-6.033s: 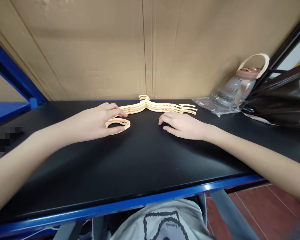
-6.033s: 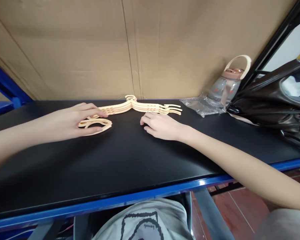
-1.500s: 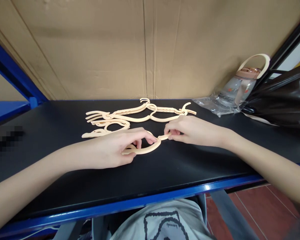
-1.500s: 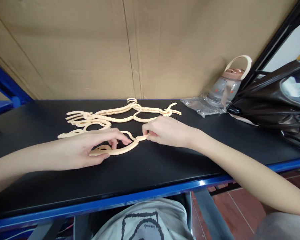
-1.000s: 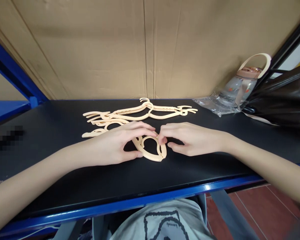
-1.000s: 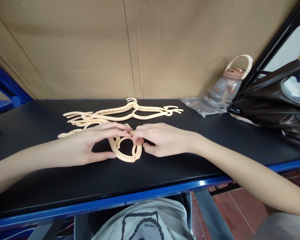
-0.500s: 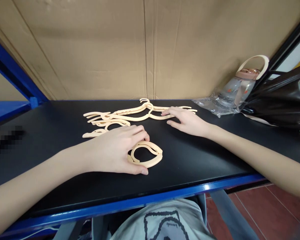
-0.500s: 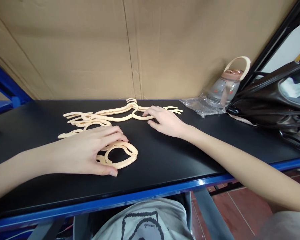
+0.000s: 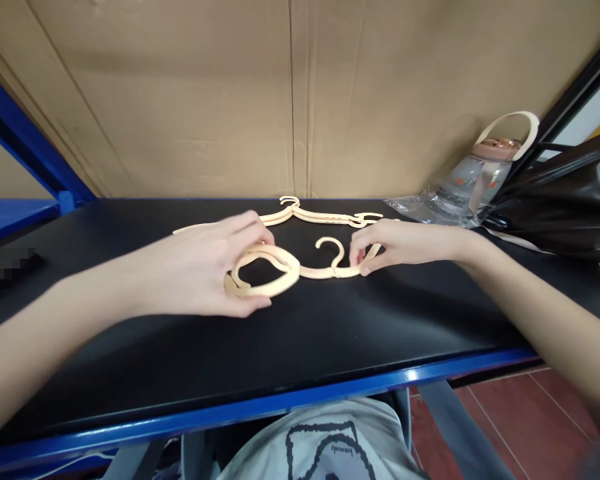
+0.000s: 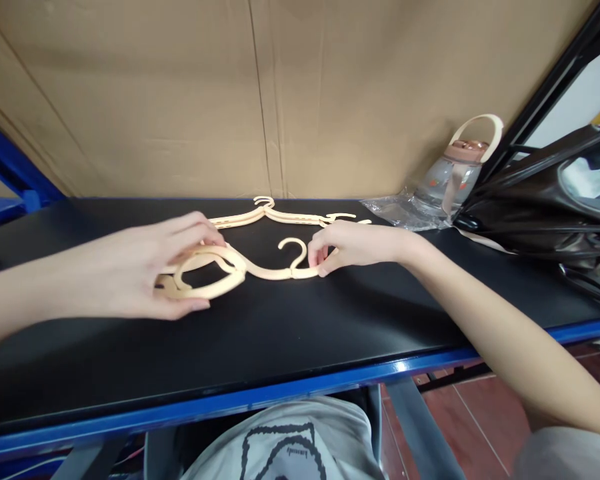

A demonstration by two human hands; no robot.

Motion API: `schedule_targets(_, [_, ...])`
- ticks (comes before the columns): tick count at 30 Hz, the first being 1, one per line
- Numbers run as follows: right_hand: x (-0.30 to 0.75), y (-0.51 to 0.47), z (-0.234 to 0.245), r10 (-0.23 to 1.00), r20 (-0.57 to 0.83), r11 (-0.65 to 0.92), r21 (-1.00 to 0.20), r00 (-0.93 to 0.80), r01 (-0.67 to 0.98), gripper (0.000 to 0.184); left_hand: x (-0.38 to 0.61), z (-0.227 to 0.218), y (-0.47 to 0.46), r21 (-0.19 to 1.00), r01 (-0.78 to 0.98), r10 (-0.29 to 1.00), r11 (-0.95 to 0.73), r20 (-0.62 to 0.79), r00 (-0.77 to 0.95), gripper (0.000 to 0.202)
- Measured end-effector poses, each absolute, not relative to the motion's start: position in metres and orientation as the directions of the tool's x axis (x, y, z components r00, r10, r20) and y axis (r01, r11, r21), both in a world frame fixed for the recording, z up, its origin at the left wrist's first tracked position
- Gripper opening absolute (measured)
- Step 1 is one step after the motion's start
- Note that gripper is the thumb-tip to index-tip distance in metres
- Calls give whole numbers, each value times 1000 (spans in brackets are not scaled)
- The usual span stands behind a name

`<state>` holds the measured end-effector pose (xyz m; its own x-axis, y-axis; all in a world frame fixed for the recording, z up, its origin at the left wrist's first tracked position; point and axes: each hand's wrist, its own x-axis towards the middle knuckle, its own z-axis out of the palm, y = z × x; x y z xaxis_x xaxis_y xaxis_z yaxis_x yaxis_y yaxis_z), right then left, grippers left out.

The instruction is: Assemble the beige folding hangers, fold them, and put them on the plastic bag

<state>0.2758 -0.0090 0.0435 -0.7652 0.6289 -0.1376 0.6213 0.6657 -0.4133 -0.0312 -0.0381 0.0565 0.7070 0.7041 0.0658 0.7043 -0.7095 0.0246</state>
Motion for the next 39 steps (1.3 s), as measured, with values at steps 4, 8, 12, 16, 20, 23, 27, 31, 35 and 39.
schedule_targets(4, [284, -14, 52, 520, -238, 651, -511, -820, 561, 12, -46, 73, -28, 0, 812, 807, -583, 115, 579, 45])
schedule_targets(8, [284, -17, 55, 483, -281, 649, -521, -830, 554, 12, -58, 76, -16, 3, 897, 897, -442, 10, 442, 50])
schedule_targets(12, [282, -18, 56, 486, -293, 652, -506, -824, 565, 17, -71, 66, -3, -5, 902, 898, -432, -93, 430, 52])
schedule_targets(16, [280, -20, 57, 475, -316, 630, -529, -822, 568, 17, -83, 56, 9, 0, 864, 859, -503, -105, 501, 57])
schedule_targets(20, [276, -24, 58, 463, -368, 572, -572, -807, 589, 19, -87, 54, 16, 7, 806, 799, -592, -128, 588, 51])
schedule_targets(23, [276, -27, 62, 509, -365, 573, -532, -780, 623, 25, -84, 55, 15, 9, 760, 755, -650, -105, 647, 50])
schedule_targets(27, [284, -25, 68, 764, -242, 521, -317, -598, 793, 30, -69, 56, 2, -37, 754, 751, -656, 67, 657, 54])
schedule_targets(31, [294, -16, 67, 936, -73, 338, -86, -345, 937, 35, -45, 49, -17, -120, 706, 684, -698, 180, 707, 54])
schedule_targets(35, [299, -8, 63, 854, -209, 431, -231, -477, 872, 39, -32, 35, -27, -186, 598, 588, -779, 113, 801, 61])
schedule_targets(39, [301, -6, 63, 779, -280, 465, -340, -560, 817, 35, -30, 27, -30, -98, 619, 611, -779, 102, 785, 59])
